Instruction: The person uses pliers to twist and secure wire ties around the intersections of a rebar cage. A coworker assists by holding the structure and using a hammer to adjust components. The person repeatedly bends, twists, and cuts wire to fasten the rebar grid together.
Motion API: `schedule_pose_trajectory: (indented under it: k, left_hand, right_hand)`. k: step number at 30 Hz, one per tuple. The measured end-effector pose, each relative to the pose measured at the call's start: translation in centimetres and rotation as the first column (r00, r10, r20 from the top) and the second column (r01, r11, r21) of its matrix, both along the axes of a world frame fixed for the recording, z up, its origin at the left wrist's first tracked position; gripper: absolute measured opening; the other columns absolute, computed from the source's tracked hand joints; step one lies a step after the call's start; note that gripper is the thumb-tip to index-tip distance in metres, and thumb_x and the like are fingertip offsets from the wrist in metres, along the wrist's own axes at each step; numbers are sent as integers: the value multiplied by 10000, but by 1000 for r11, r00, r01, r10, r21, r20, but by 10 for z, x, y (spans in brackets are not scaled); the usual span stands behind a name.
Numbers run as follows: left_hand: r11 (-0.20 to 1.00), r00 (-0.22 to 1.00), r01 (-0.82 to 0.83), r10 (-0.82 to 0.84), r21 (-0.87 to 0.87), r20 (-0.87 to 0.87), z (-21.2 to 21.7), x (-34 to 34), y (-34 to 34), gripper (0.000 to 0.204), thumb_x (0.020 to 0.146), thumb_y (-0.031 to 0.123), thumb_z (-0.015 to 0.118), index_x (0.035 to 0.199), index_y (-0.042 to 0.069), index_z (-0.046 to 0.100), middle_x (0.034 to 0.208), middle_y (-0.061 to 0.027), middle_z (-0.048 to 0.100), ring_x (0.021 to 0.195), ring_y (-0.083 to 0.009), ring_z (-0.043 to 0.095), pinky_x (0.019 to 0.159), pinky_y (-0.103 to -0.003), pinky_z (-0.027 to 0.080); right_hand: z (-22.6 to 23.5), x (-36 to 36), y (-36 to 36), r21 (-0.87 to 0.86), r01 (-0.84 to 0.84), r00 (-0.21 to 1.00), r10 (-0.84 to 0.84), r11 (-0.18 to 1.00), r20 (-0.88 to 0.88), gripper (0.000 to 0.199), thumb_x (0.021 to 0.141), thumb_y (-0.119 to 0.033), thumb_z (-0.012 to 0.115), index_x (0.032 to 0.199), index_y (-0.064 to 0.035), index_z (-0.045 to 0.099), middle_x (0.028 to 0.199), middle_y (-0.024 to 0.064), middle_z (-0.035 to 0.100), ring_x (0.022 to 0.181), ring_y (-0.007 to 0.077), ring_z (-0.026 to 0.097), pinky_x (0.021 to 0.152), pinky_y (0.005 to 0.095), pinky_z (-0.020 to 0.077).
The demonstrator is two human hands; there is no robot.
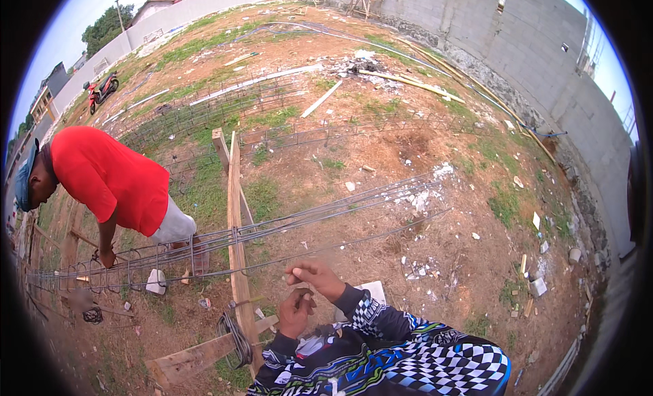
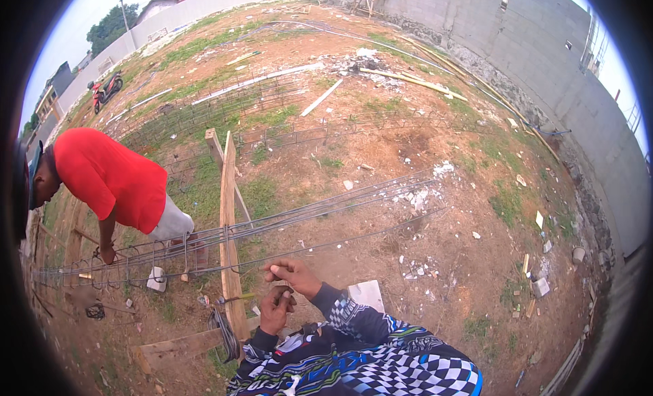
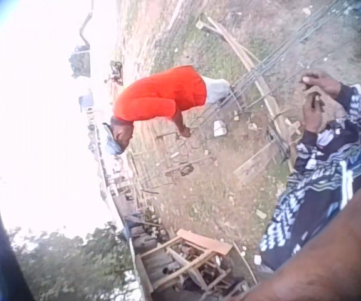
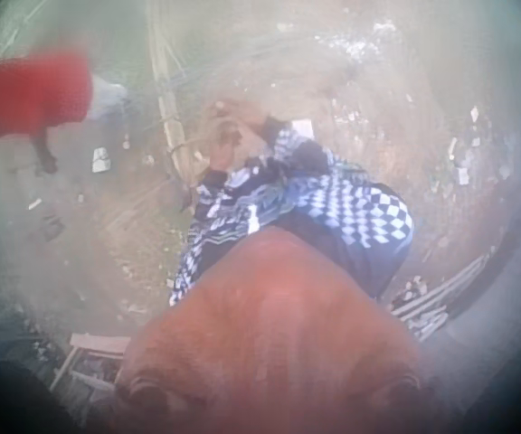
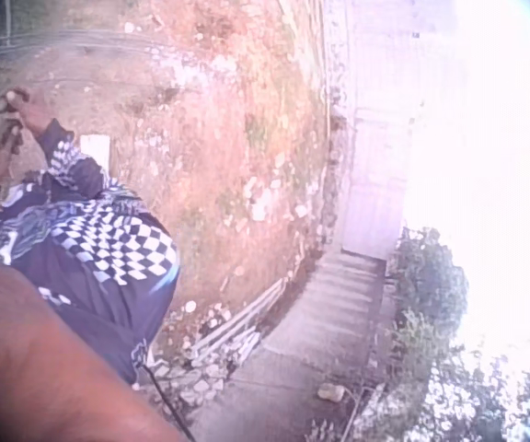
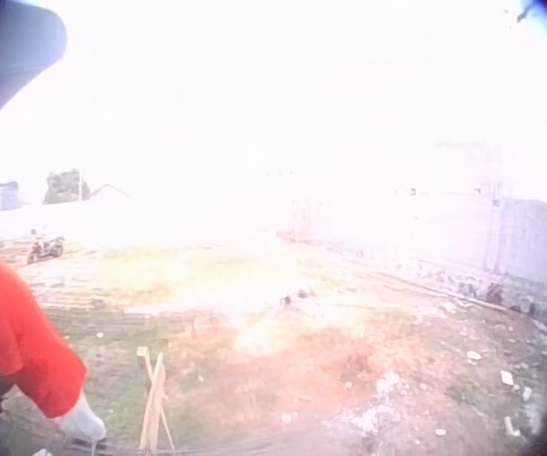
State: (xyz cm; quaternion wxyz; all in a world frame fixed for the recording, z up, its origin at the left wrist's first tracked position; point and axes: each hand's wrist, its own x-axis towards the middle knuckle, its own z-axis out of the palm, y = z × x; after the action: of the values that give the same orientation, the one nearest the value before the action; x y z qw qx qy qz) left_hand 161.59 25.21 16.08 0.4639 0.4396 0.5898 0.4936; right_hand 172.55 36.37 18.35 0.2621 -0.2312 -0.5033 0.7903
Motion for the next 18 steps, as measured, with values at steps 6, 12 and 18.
schedule_pose_trajectory:
  k: [6, 12, 18]
  left_hand:
    - [954, 955, 284, -291, 99, 62, 2, 63, 43, 252, 962, 111, 501, 1172, -6, 578, 821, -72, 643, 669, -137, 619, 614, -266, 506]
    - [860, 861, 504, -508, 74, 39, -48, 81, 44, 342, 963, 129, 541, 1240, -71, 526, 1114, -106, 602, 905, -140, 589, 698, -275, 506]
    - [789, 789, 613, -610, 39, -77, -52, 106, 75, 315, 957, 145, 564, 1179, -78, 558, 1108, -98, 598, 949, -161, 578, 830, -289, 469]
  right_hand:
    - [15, 78, -22, 596, 369, 652, -655, 714, 381, 383, 936, -328, 562, 1126, 0, 621, 963, 122, 676, 875, 261, 649, 793, 364, 507]
    - [-41, 108, -48, 349, 603, 608, -697, 717, 380, 373, 950, -319, 487, 812, -8, 641, 758, 88, 675, 749, 249, 658, 703, 385, 502]
    - [-42, 138, -45, -42, 813, 582, -813, 581, -1, 295, 906, -242, 502, 781, -8, 630, 716, 60, 645, 704, 174, 633, 647, 332, 492]
